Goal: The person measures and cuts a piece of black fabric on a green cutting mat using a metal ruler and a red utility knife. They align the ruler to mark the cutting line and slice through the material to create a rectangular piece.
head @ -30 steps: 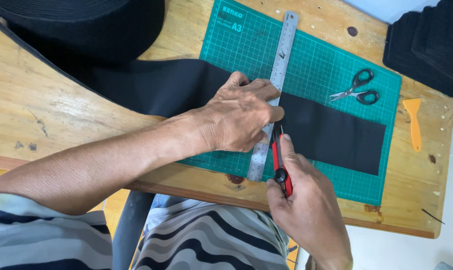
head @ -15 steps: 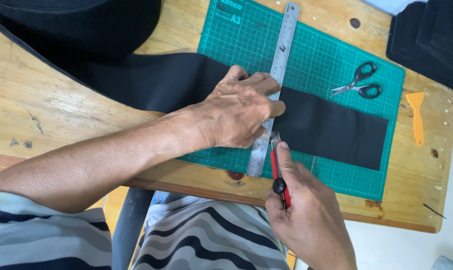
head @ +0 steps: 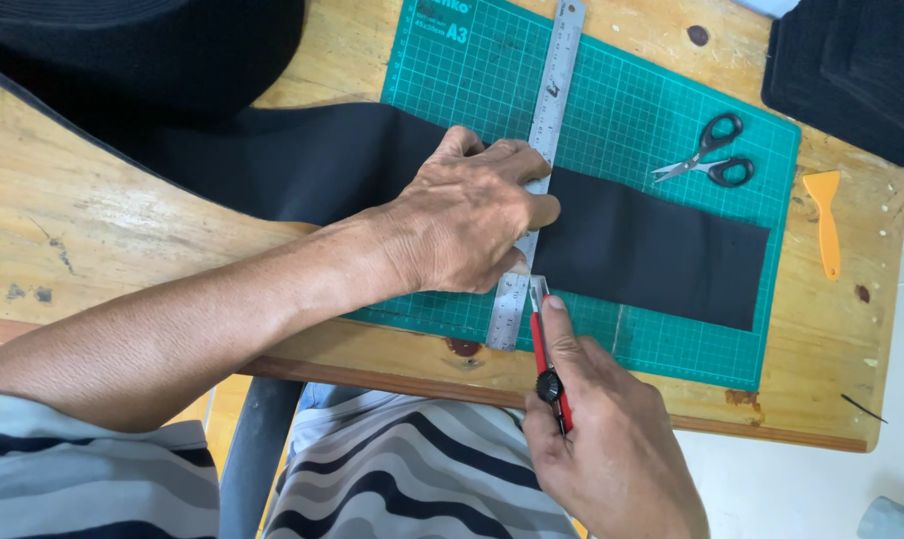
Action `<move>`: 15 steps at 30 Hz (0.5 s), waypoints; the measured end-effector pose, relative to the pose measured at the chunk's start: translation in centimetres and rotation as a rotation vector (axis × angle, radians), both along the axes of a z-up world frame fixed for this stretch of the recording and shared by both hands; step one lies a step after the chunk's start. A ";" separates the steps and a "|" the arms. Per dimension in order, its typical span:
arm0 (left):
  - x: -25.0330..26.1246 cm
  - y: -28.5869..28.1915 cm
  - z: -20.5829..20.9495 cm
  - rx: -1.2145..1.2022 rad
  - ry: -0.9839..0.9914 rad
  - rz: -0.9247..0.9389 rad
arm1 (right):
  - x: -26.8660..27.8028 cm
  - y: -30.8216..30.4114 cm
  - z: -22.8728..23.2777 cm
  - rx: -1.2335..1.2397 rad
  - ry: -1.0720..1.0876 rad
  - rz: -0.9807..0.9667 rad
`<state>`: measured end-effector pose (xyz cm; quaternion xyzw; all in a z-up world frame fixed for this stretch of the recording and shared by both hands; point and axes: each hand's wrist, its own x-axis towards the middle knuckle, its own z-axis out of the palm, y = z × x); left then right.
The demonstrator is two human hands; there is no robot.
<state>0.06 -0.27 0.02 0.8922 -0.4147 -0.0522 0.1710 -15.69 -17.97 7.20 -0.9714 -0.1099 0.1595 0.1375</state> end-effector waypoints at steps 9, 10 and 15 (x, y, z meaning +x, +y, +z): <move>0.0 0.1 0.2 0.006 0.025 -0.003 | -0.9 0.0 -0.2 -0.113 0.116 -0.019; 0.1 0.2 0.2 0.008 0.023 -0.002 | -0.9 0.1 -0.2 -0.110 0.114 -0.018; -0.2 0.2 0.4 0.002 0.021 -0.008 | -2.4 -0.6 -0.4 -0.216 0.146 -0.089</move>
